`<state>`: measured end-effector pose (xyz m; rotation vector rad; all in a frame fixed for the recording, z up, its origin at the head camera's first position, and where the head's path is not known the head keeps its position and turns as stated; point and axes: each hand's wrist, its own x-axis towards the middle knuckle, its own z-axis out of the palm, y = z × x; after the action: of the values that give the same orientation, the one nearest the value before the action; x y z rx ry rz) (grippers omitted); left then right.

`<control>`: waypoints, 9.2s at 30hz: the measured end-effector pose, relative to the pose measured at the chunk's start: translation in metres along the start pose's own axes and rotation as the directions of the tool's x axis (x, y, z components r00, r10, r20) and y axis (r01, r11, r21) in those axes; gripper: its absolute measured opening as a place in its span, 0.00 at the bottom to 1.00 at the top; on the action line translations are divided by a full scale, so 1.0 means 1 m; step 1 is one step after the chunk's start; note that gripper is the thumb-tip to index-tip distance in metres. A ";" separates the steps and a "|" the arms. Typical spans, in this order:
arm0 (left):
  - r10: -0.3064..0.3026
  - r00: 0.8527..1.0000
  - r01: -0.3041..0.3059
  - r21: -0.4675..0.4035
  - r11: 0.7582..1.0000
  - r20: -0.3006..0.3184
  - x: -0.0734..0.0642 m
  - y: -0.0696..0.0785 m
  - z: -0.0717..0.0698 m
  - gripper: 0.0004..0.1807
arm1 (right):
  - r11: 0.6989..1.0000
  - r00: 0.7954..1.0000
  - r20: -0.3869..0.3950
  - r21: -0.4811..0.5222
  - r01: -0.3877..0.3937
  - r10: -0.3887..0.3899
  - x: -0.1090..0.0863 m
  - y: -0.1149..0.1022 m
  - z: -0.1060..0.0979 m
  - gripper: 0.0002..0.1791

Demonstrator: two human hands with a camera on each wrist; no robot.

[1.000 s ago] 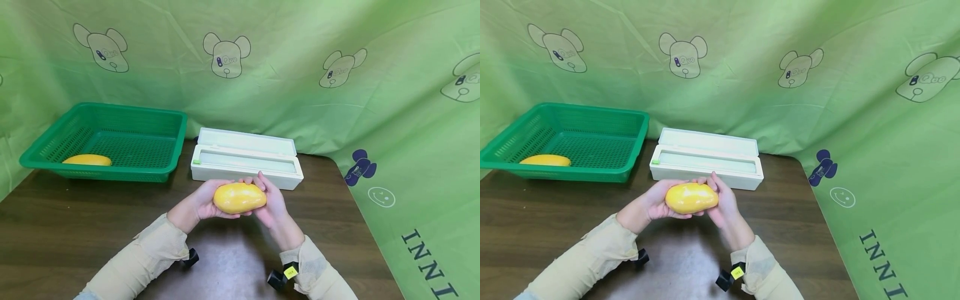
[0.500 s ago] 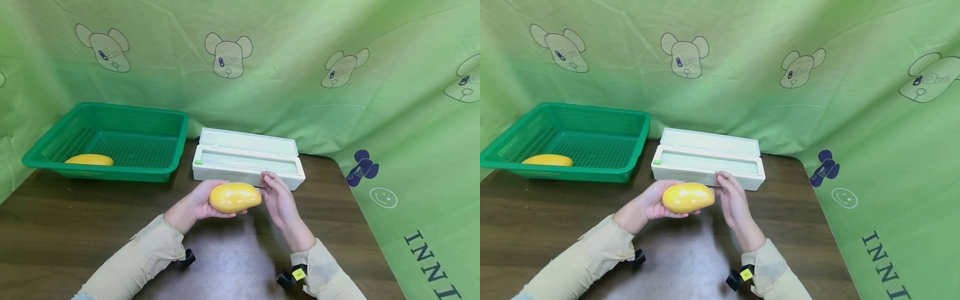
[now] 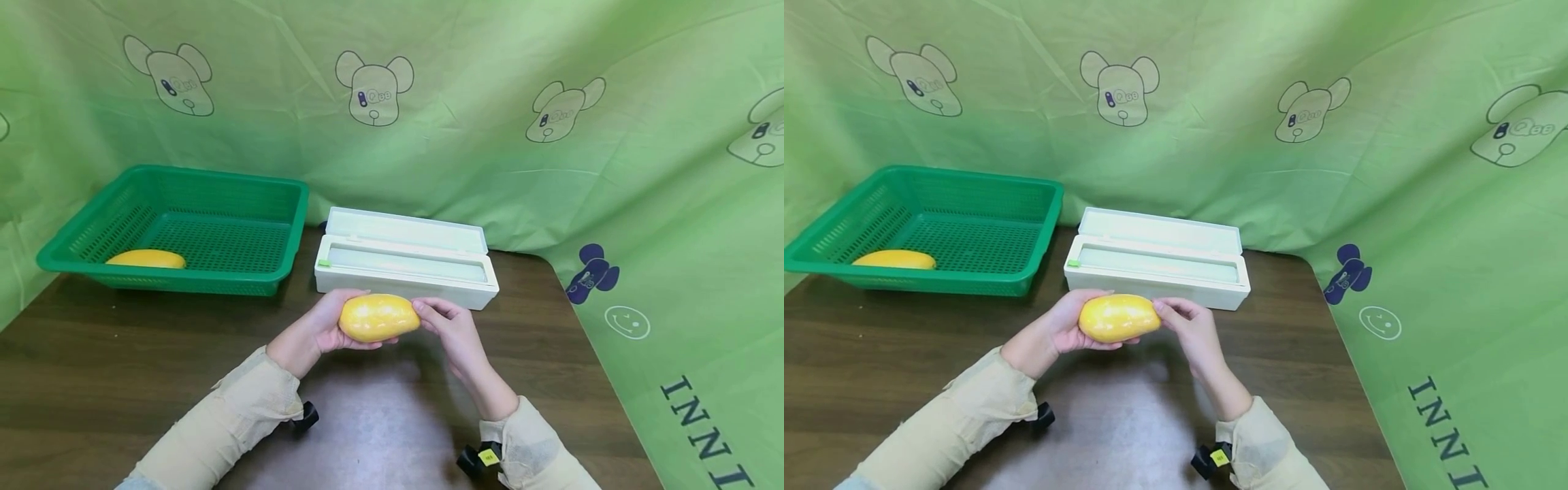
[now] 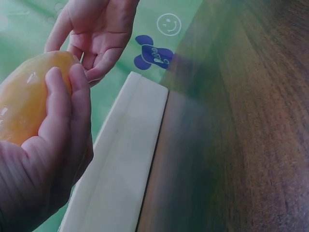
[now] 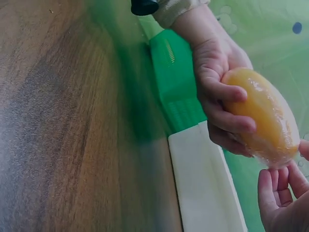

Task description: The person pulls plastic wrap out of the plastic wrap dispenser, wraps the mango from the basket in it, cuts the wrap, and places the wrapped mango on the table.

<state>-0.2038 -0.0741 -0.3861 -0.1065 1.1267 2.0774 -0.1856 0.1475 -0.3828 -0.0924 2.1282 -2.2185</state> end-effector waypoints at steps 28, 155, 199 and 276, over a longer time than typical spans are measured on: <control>0.102 0.975 -0.115 -0.056 0.992 -0.199 0.010 -0.005 0.011 0.16 | 0.991 0.994 0.086 0.115 -0.074 0.064 0.000 -0.004 0.001 0.08; 0.372 0.887 -0.225 0.450 0.864 -0.272 -0.008 0.023 -0.035 0.16 | 0.918 0.868 -0.351 -0.051 -0.393 0.352 -0.023 0.025 -0.186 0.11; 0.370 0.890 -0.228 0.442 0.868 -0.267 -0.011 0.026 -0.036 0.16 | 0.929 0.923 -0.233 -0.141 -0.343 0.306 -0.020 0.024 -0.199 0.24; 0.706 0.708 0.193 0.969 -0.156 -0.027 0.019 0.067 -0.027 0.10 | 0.275 0.938 0.261 -0.907 0.320 -0.229 0.079 -0.023 -0.120 0.07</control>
<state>-0.2683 -0.1050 -0.3646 0.3245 3.1926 0.7122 -0.2749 0.2605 -0.3652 -0.6334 3.2003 -0.6001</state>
